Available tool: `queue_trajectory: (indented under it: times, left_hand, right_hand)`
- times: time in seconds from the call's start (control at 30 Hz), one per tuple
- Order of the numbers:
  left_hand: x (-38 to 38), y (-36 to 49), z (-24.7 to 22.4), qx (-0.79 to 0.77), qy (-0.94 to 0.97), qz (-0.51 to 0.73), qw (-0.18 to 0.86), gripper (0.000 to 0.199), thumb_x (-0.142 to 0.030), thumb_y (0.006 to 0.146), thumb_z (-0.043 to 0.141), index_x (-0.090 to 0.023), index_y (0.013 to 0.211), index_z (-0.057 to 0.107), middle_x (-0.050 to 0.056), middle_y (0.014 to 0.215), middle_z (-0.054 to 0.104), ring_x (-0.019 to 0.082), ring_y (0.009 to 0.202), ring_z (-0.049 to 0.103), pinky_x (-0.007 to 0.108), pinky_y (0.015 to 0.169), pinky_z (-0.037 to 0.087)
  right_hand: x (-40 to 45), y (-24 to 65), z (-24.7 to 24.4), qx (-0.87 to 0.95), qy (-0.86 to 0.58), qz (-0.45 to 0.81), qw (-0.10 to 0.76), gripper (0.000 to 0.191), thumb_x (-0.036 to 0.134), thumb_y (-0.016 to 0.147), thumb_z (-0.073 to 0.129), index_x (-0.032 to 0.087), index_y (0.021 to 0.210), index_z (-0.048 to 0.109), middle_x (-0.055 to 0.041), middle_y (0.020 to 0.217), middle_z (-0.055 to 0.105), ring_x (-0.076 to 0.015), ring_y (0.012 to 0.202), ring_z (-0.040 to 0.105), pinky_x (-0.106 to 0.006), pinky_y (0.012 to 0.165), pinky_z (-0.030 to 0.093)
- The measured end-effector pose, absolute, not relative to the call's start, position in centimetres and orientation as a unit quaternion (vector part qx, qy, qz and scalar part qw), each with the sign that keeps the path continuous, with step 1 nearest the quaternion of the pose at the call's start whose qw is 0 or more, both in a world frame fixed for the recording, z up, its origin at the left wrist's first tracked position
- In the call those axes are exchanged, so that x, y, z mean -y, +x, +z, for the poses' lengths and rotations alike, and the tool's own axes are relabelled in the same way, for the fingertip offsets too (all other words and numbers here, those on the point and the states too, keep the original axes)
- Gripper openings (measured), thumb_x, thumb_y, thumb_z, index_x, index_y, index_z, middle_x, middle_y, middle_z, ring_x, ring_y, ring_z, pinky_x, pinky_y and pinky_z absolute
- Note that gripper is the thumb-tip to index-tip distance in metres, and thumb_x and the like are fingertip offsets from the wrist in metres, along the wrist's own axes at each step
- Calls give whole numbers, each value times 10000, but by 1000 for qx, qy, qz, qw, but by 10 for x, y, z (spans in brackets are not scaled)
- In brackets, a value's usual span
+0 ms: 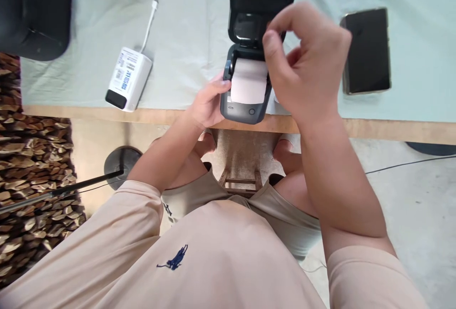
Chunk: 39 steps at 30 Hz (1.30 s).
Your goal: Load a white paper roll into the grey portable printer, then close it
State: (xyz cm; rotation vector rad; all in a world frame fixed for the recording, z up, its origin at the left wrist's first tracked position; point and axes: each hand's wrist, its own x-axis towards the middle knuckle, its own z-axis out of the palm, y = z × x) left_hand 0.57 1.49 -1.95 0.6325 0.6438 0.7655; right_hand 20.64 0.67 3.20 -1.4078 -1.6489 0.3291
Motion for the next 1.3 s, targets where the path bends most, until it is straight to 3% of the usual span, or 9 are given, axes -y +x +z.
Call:
queue_trajectory:
  times: [0.2,0.3,0.4,0.57,0.8,0.93,1.07,1.17,1.3]
  left_hand:
    - [-10,8,-11,-326,308,361,818,221,-295,942,840,-243,1131,738,-31,903,734,210,1037,848,329,989,700]
    - [-11,8,-14,-329,322,348,817,351,-287,885,884,-244,1197,728,-22,954,744,249,1150,850,345,1053,696]
    - [-12,7,-17,-325,327,342,819,399,-281,865,898,-249,1225,728,-10,987,761,279,1225,839,360,1085,689]
    - [-13,9,-15,-343,296,349,820,197,-283,986,782,-229,1170,736,5,1021,806,325,1367,811,462,1181,669]
    - [-21,7,-15,-346,263,340,834,220,-369,1094,651,-199,1146,781,40,1069,869,328,1332,842,427,1074,727]
    - [-22,5,-17,-335,278,340,834,259,-403,1107,634,-198,1079,790,39,1038,883,310,1246,869,371,961,742]
    - [-22,6,-19,-331,291,342,830,229,-408,1092,662,-216,1057,782,16,959,870,284,1130,891,354,870,742]
    - [-21,6,-17,-352,284,342,824,219,-405,1084,667,-219,1025,766,21,932,858,293,1140,888,376,889,743]
    - [-21,7,-14,-351,278,346,824,242,-353,1119,595,-200,1052,770,26,959,857,246,1032,885,359,892,723]
  right_hand:
    - [-5,206,40,721,-653,43,230,229,389,697,861,328,913,813,1,656,644,-197,610,501,-375,622,320]
    - [3,197,61,717,-693,69,30,369,416,881,729,370,1231,836,-43,953,808,-257,769,633,-381,681,384]
    - [10,189,79,715,-692,91,-34,438,368,958,651,344,1365,809,-93,1133,843,-344,963,743,-427,737,483]
    - [13,196,83,710,-682,142,99,491,354,892,775,335,1382,787,-52,1205,854,-329,998,785,-510,891,595]
    - [-8,266,47,473,-587,349,557,333,308,716,719,308,1037,807,-2,996,644,-98,643,542,-295,459,290]
    - [-26,314,5,446,-606,425,503,344,522,845,579,298,1072,707,-68,993,610,-130,612,494,-331,474,330]
    - [-26,328,-24,460,-686,250,505,253,371,898,672,279,1129,624,-42,1005,667,-147,642,582,-311,512,437]
    - [-19,321,-22,514,-718,191,429,306,234,895,727,261,1182,624,-36,1096,718,-168,802,672,-398,715,600]
    - [-10,304,-5,552,-735,127,372,441,155,779,852,271,1164,671,-59,1211,766,-244,1049,704,-471,983,584]
